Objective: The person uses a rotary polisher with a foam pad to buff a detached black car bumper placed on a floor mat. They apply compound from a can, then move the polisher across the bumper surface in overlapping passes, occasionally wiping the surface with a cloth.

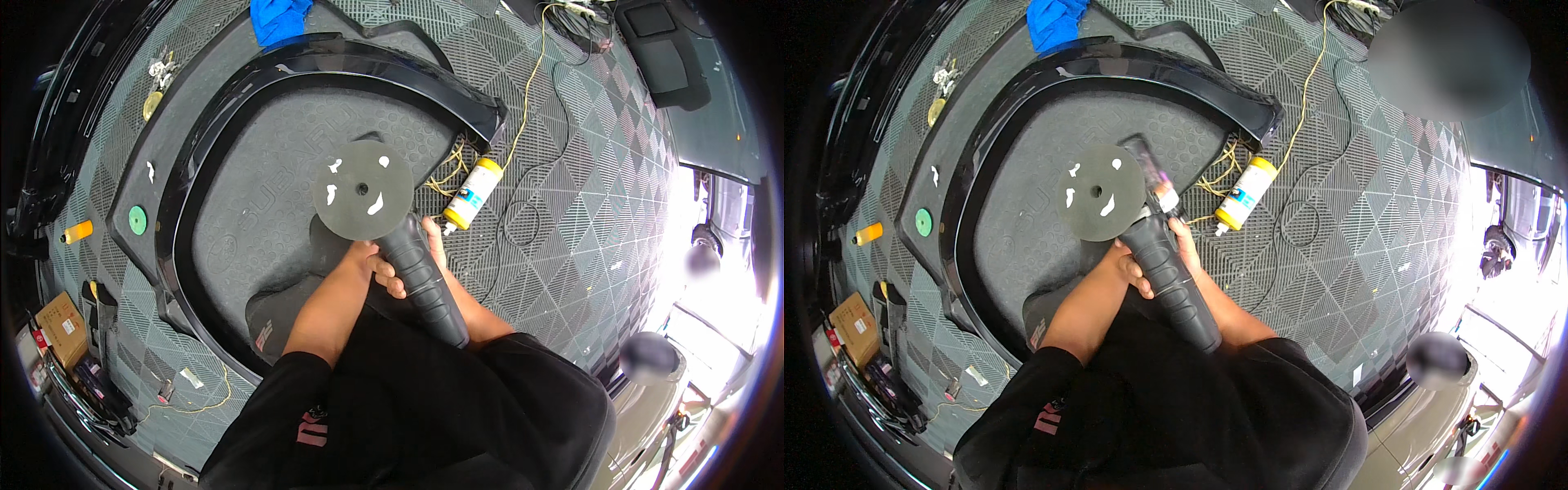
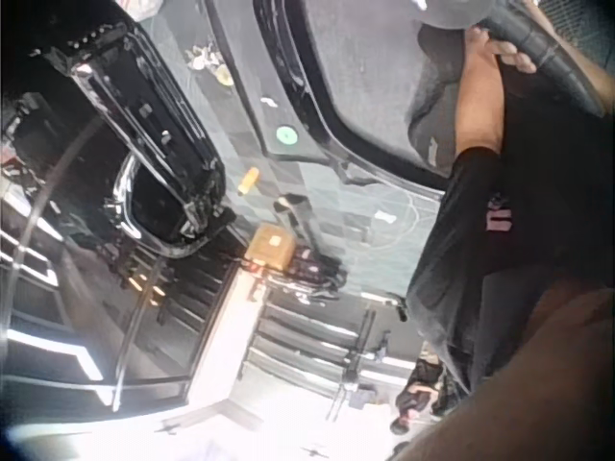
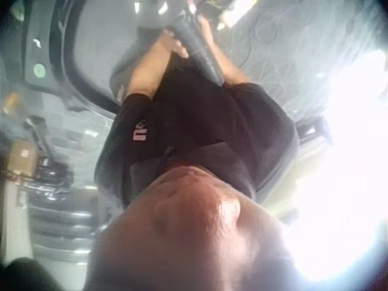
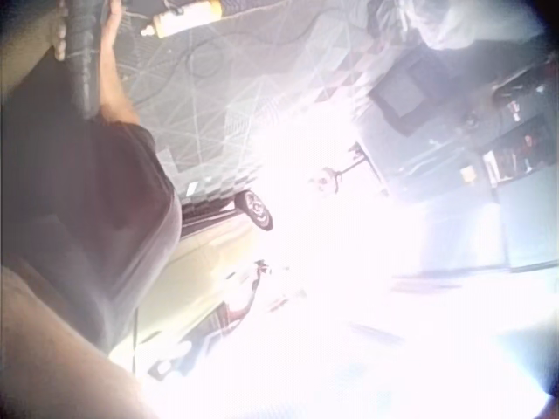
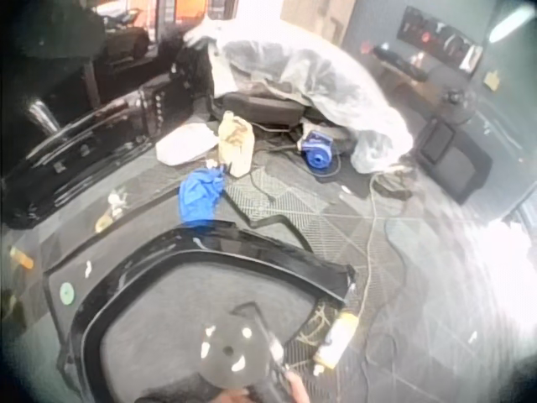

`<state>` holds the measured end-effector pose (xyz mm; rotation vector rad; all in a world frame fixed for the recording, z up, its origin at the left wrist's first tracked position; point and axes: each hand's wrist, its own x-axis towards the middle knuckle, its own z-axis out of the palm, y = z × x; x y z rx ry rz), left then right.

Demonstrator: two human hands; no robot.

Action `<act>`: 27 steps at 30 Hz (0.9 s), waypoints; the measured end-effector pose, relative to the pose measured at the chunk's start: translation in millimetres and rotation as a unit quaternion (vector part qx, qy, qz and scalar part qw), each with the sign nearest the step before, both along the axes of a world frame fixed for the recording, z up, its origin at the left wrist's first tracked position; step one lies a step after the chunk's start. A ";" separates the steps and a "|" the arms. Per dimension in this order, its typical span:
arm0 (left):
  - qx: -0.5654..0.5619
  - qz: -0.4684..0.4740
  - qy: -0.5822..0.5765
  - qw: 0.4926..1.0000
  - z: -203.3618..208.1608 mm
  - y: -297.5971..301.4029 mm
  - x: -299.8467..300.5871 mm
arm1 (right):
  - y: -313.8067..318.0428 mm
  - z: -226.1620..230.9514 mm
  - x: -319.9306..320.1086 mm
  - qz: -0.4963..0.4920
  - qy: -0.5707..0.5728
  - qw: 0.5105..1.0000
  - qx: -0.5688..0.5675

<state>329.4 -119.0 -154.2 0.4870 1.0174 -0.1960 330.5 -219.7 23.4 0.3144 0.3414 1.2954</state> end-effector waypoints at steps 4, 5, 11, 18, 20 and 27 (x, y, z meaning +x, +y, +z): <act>-0.047 -0.111 -0.087 0.989 13.7 -33.8 -1.8 | -22.3 1.2 -4.3 0.020 0.046 0.998 0.037; -0.042 -0.138 -0.105 0.984 20.5 -29.0 -4.0 | -21.3 2.8 -7.0 0.019 0.026 0.999 0.033; 0.176 -0.051 -0.089 0.979 124.1 88.9 -48.5 | -28.0 4.9 -3.7 0.008 -0.038 0.998 0.046; 0.469 -0.159 -0.374 0.784 327.4 131.8 -127.6 | -5.2 33.3 -31.8 0.060 -0.088 0.992 0.072; 0.502 -0.164 -0.379 0.760 364.6 129.0 -134.5 | 1.1 44.0 -45.8 0.093 -0.113 0.986 0.078; 0.664 -0.244 -0.371 0.602 403.7 128.5 -191.4 | 3.4 64.0 -93.2 0.145 -0.159 0.967 0.133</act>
